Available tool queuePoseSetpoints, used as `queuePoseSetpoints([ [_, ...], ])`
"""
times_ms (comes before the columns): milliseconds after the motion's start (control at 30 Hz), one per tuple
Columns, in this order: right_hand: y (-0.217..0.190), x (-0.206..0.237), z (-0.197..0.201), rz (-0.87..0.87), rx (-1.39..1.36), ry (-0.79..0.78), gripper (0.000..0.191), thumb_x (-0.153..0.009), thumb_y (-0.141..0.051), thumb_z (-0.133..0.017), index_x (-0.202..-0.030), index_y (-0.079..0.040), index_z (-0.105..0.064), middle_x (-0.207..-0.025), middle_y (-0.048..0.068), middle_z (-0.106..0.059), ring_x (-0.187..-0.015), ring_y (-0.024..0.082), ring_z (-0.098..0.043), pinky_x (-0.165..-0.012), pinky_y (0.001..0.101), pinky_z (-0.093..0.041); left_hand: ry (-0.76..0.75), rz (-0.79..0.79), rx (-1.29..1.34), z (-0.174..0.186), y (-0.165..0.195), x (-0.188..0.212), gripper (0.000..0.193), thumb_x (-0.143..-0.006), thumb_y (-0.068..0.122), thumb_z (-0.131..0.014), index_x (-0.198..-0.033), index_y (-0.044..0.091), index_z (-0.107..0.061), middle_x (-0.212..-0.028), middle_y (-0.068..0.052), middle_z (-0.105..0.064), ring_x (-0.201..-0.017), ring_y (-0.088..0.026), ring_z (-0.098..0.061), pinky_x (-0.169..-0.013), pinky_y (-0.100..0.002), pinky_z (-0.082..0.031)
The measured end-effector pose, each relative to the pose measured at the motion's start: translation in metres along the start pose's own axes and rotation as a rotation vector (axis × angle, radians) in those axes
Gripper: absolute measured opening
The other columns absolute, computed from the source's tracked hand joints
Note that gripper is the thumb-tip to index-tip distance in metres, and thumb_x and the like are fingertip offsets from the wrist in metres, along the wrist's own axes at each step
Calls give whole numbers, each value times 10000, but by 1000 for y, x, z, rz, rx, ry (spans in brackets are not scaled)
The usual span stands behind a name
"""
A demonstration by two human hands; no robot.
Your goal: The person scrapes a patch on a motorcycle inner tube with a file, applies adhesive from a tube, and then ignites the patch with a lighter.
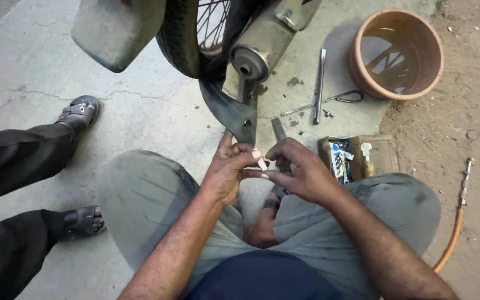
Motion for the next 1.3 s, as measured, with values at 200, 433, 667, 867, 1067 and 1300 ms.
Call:
queuePoseSetpoints([
  [200,-14,3,1,134,-12,59,265,-822,-99,-829,-1027,-41,-671,-955,59,-631,-805,141,-648,-677,282,-536,-14,-38,82,8,0,-5,817,-880,1,-663,-1592,174,-300,-920,-39,-627,-835,-195,-725,-684,-362,-639],
  [433,-34,11,6,317,105,202,226,-833,-37,-786,-1007,-37,-641,-948,77,-665,-786,171,-676,-697,292,-548,-21,-94,178,10,2,-5,751,-889,4,-660,-1560,143,-353,-859,-5,-633,-814,-178,-721,-723,-402,-644],
  [667,13,11,3,6,-167,322,247,-879,-23,-738,-1084,-28,-599,-940,31,-666,-800,91,-642,-705,260,-544,60,-115,106,16,1,-8,684,-912,39,-701,-1525,124,-412,-872,-41,-673,-809,-168,-714,-682,-341,-624],
  [867,40,6,-5,-213,-284,212,145,-919,-37,-709,-1062,-39,-688,-893,49,-715,-760,86,-684,-662,276,-571,175,-170,23,24,-2,-9,748,-869,15,-731,-1528,152,-406,-834,-13,-638,-773,-126,-698,-679,-327,-650],
  [1067,-12,7,-2,139,280,209,245,-841,-45,-761,-1080,-53,-710,-970,105,-699,-750,212,-712,-673,344,-575,250,-206,-24,30,-2,-8,754,-862,9,-729,-1529,131,-400,-824,-32,-648,-732,-120,-692,-647,-316,-646],
  [1300,-30,7,-14,293,628,244,170,-826,-114,-776,-982,-107,-712,-913,71,-668,-784,281,-679,-696,426,-535,277,-228,-79,32,-2,-8,655,-857,-35,-699,-1458,75,-462,-867,-54,-643,-748,-121,-681,-634,-307,-644],
])
Point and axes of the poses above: each hand's wrist, its own x-axis away from the middle knuckle, its own z-axis out of the back of the hand, y = z × x, the point moved 9 cm from there along -x, towards the middle knuckle
